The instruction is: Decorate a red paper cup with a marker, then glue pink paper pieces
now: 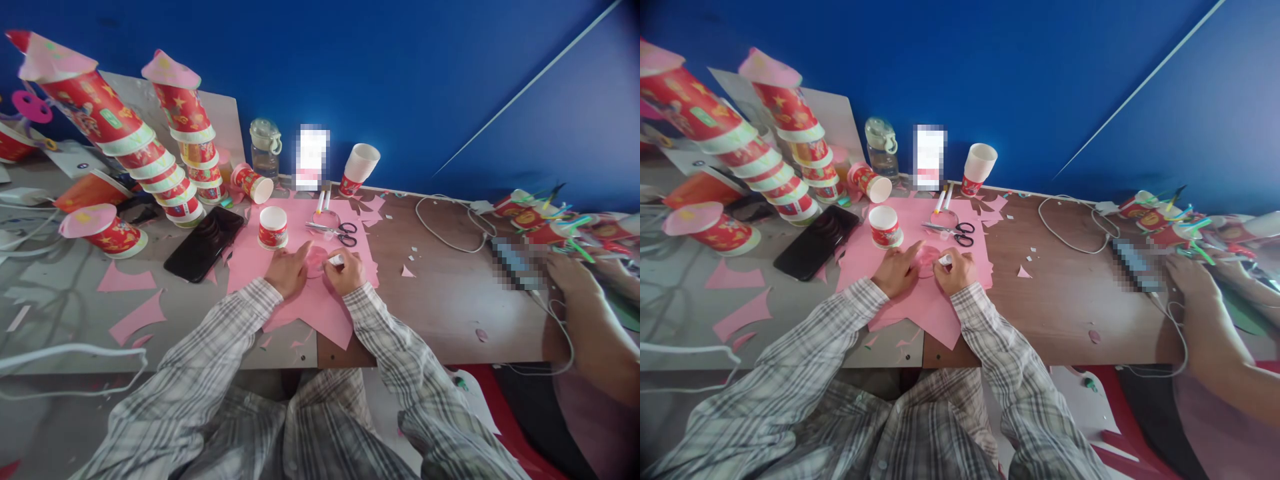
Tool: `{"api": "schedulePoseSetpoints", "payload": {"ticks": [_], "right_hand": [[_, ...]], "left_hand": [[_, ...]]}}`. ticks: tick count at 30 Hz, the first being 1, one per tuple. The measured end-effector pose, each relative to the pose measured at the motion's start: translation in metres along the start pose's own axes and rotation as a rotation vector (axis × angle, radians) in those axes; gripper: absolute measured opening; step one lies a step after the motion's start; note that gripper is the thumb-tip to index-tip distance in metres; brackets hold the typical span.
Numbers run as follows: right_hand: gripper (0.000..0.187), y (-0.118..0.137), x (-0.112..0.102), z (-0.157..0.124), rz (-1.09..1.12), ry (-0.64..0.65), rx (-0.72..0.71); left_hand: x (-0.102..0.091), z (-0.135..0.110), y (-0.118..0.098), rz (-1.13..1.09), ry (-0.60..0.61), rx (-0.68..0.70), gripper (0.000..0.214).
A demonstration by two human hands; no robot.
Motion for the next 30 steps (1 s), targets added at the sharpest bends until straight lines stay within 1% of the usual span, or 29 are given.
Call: {"api": "schedulePoseSetpoints", "payload": {"ticks": [3, 7, 9, 12, 15, 17, 19, 21, 22, 24, 28, 30], "right_hand": [[0.015, -0.002, -0.001, 0.001, -0.040, -0.040, -0.018], [0.015, -0.001, -0.003, 0.001, -0.020, -0.048, 0.005], [0.015, 0.001, -0.003, 0.001, 0.010, -0.043, 0.033], [0.016, 0.004, -0.003, 0.000, 0.077, -0.034, 0.106], [0.016, 0.005, -0.003, 0.000, 0.167, -0.033, 0.185], [0.016, 0.004, -0.005, 0.000, 0.202, -0.073, 0.213], [0.017, 0.001, -0.010, 0.000, 0.189, -0.152, 0.225], [0.019, 0.000, -0.015, -0.001, 0.160, -0.218, 0.217], [0.019, 0.001, -0.016, -0.001, 0.153, -0.226, 0.201], [0.017, 0.004, -0.014, -0.002, 0.156, -0.178, 0.147], [0.014, 0.014, -0.003, -0.005, 0.095, 0.002, 0.000], [0.014, 0.015, 0.001, -0.005, 0.040, 0.027, -0.050]], "left_hand": [[0.000, 0.000, 0.000, -0.018, 0.008, 0.003, 0.061], [-0.003, 0.000, 0.001, -0.076, -0.046, -0.015, 0.057], [-0.005, -0.001, 0.000, -0.133, -0.064, -0.016, 0.056], [-0.005, -0.002, -0.001, -0.207, -0.055, 0.011, 0.062], [-0.004, -0.003, -0.002, -0.189, -0.069, 0.013, 0.064], [-0.004, -0.003, -0.001, -0.141, -0.080, -0.006, 0.063], [-0.003, -0.002, -0.001, -0.095, -0.074, -0.026, 0.063], [-0.003, -0.002, -0.001, -0.066, -0.060, -0.035, 0.062], [-0.003, -0.002, -0.001, -0.054, -0.055, -0.034, 0.062], [-0.003, -0.003, -0.002, -0.039, -0.049, -0.018, 0.061], [-0.003, -0.004, -0.002, -0.039, -0.042, 0.014, 0.062], [-0.002, -0.004, -0.002, -0.037, -0.035, 0.019, 0.061]]}}
Point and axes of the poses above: each hand's wrist, its own z-axis towards the middle knuckle, its own x-axis out of the palm, y = z × x, the point moved 3 cm from there along z, towards the middle knuckle, and after that the axes turned 4 degrees about -x, right-handed, at the moved point
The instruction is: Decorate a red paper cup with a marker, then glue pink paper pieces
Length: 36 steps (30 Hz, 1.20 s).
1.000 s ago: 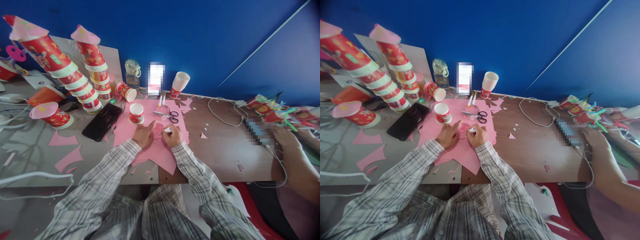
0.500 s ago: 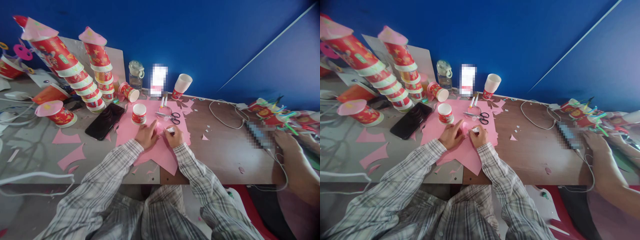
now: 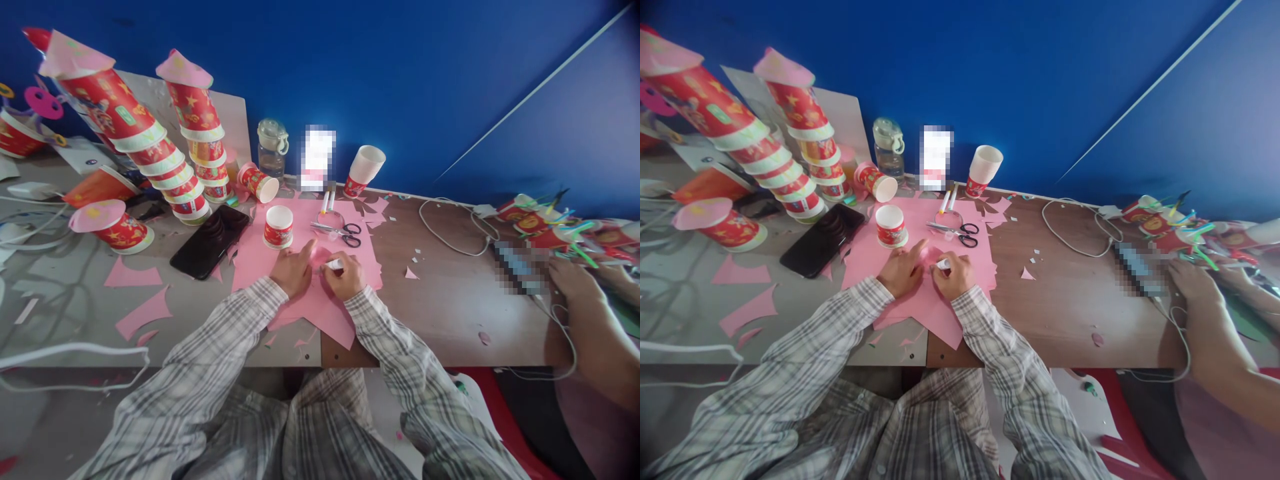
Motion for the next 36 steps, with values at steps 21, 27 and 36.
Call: {"api": "schedulePoseSetpoints", "payload": {"ticks": [21, 27, 36], "right_hand": [[0.019, -0.012, -0.004, 0.004, 0.104, -0.085, 0.284], [0.019, -0.009, 0.002, 0.000, 0.092, -0.008, 0.187], [0.017, -0.014, -0.013, 0.005, -0.074, -0.174, 0.104]], "left_hand": [[0.000, 0.000, 0.001, -0.033, -0.085, 0.023, 0.064], [0.002, 0.001, 0.003, -0.001, -0.106, -0.001, 0.060], [0.000, 0.003, 0.002, 0.064, -0.055, -0.024, 0.061]]}}
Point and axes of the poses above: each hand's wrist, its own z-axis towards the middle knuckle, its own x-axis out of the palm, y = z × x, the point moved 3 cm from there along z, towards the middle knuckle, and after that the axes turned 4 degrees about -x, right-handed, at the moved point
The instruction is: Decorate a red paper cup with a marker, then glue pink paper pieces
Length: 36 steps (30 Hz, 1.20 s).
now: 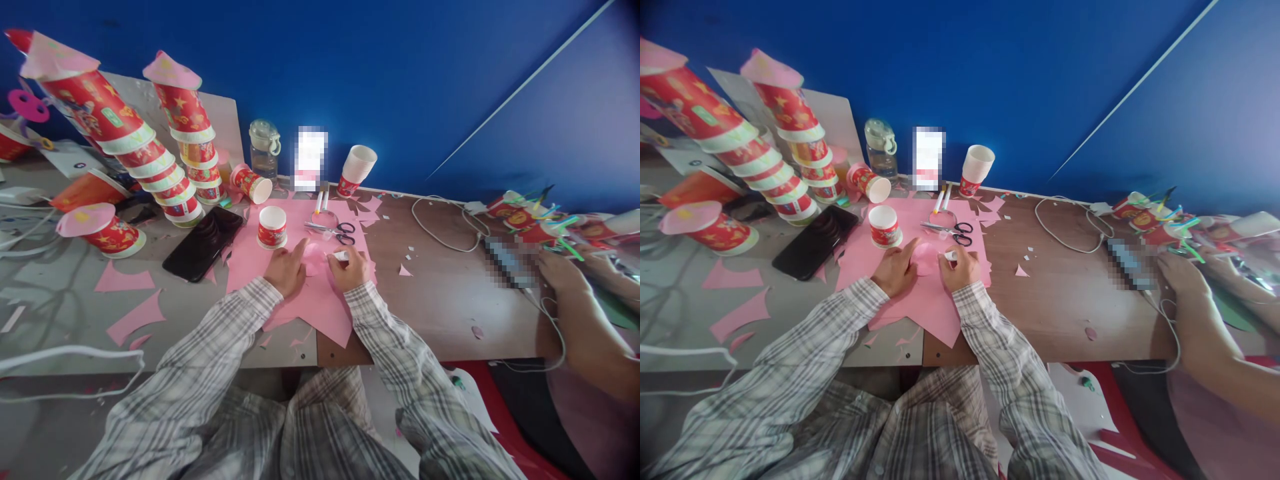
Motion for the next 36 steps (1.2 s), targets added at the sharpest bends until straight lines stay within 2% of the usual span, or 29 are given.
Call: {"api": "schedulePoseSetpoints", "payload": {"ticks": [3, 7, 9, 17, 23, 28, 30, 33, 36], "right_hand": [[0.020, 0.005, -0.003, -0.002, 0.098, -0.021, 0.026], [0.016, 0.012, 0.006, -0.006, 0.115, 0.134, -0.087], [0.014, 0.011, 0.010, -0.006, 0.072, 0.152, -0.113], [0.016, 0.001, 0.008, -0.002, -0.031, 0.082, -0.040], [0.015, 0.003, -0.003, -0.001, 0.023, -0.015, 0.045], [0.014, 0.011, 0.007, -0.005, 0.083, 0.171, -0.064], [0.014, 0.011, 0.011, -0.006, 0.087, 0.204, -0.080], [0.015, 0.008, 0.013, -0.004, 0.110, 0.216, -0.043], [0.017, 0.005, 0.012, -0.003, 0.118, 0.231, 0.059]], "left_hand": [[-0.001, -0.001, -0.001, 0.007, -0.003, 0.011, 0.059], [-0.001, -0.001, -0.001, 0.012, 0.020, 0.018, 0.060], [0.000, -0.001, -0.001, 0.020, 0.030, 0.020, 0.060], [0.001, 0.000, -0.001, 0.010, 0.045, 0.002, 0.059], [0.000, -0.001, 0.000, 0.010, 0.037, 0.000, 0.059], [0.000, -0.001, -0.001, 0.010, 0.039, 0.022, 0.059], [0.000, -0.001, -0.001, 0.004, 0.034, 0.014, 0.058], [-0.001, -0.001, -0.002, -0.018, 0.020, 0.018, 0.054], [0.000, -0.001, -0.003, -0.039, 0.017, 0.039, 0.059]]}}
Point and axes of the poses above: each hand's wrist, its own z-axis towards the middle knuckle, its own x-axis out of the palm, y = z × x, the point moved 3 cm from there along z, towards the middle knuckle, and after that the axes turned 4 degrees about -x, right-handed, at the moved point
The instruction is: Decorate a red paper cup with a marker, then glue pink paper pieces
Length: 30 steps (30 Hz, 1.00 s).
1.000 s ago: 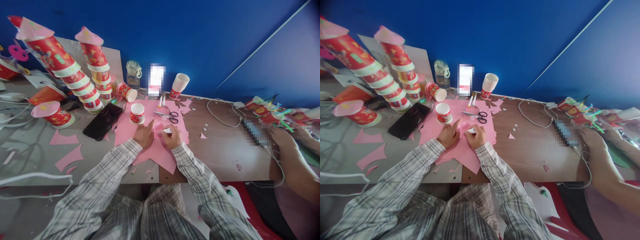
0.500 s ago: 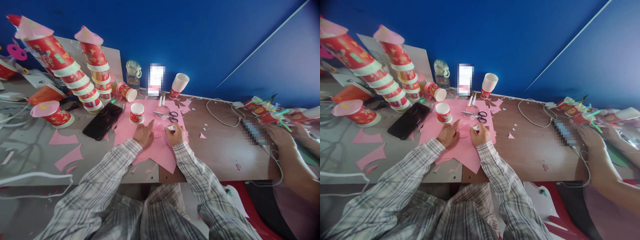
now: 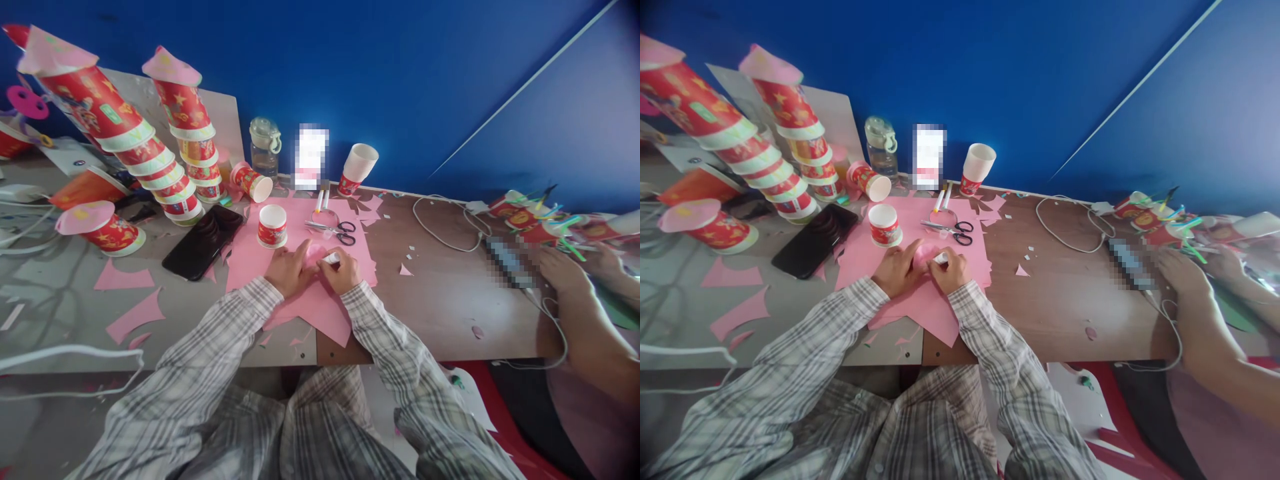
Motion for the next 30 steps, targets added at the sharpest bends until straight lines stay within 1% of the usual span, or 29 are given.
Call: {"api": "schedulePoseSetpoints", "payload": {"ticks": [2, 4, 8, 11, 15, 19, 21, 25, 30], "right_hand": [[0.020, -0.0021, -0.0009, 0.0006, 0.014, -0.006, 0.066], [0.021, -0.0038, -0.0004, 0.0008, 0.021, -0.001, 0.080], [0.017, -0.0050, 0.0025, 0.0005, 0.002, 0.031, -0.006], [0.014, -0.0038, 0.0013, 0.0005, -0.007, 0.031, -0.062], [0.012, -0.0017, -0.0035, 0.0014, -0.076, 0.002, -0.064], [0.011, 0.0005, -0.0063, 0.0012, -0.127, -0.042, -0.087], [0.011, 0.0012, -0.0058, 0.0006, -0.064, -0.008, -0.102], [0.013, 0.0028, -0.0043, -0.0005, 0.098, 0.104, -0.119], [0.015, 0.0040, -0.0028, -0.0004, 0.147, 0.141, -0.128]], "left_hand": [[0.0014, -0.0002, 0.0002, 0.009, 0.001, 0.010, 0.059], [0.0029, -0.0004, 0.0007, 0.027, -0.002, 0.014, 0.057], [0.0042, -0.0006, 0.0009, 0.065, -0.009, 0.008, 0.057], [0.0036, 0.0000, 0.0007, 0.080, 0.017, -0.013, 0.057], [0.0020, 0.0011, 0.0005, 0.064, 0.050, -0.034, 0.057], [0.0012, 0.0011, 0.0008, 0.055, 0.049, -0.033, 0.056], [0.0014, 0.0005, 0.0010, 0.047, 0.045, -0.027, 0.056], [0.0019, -0.0004, 0.0012, 0.047, 0.032, -0.016, 0.057], [0.0020, -0.0004, 0.0009, 0.043, 0.024, -0.007, 0.056]]}}
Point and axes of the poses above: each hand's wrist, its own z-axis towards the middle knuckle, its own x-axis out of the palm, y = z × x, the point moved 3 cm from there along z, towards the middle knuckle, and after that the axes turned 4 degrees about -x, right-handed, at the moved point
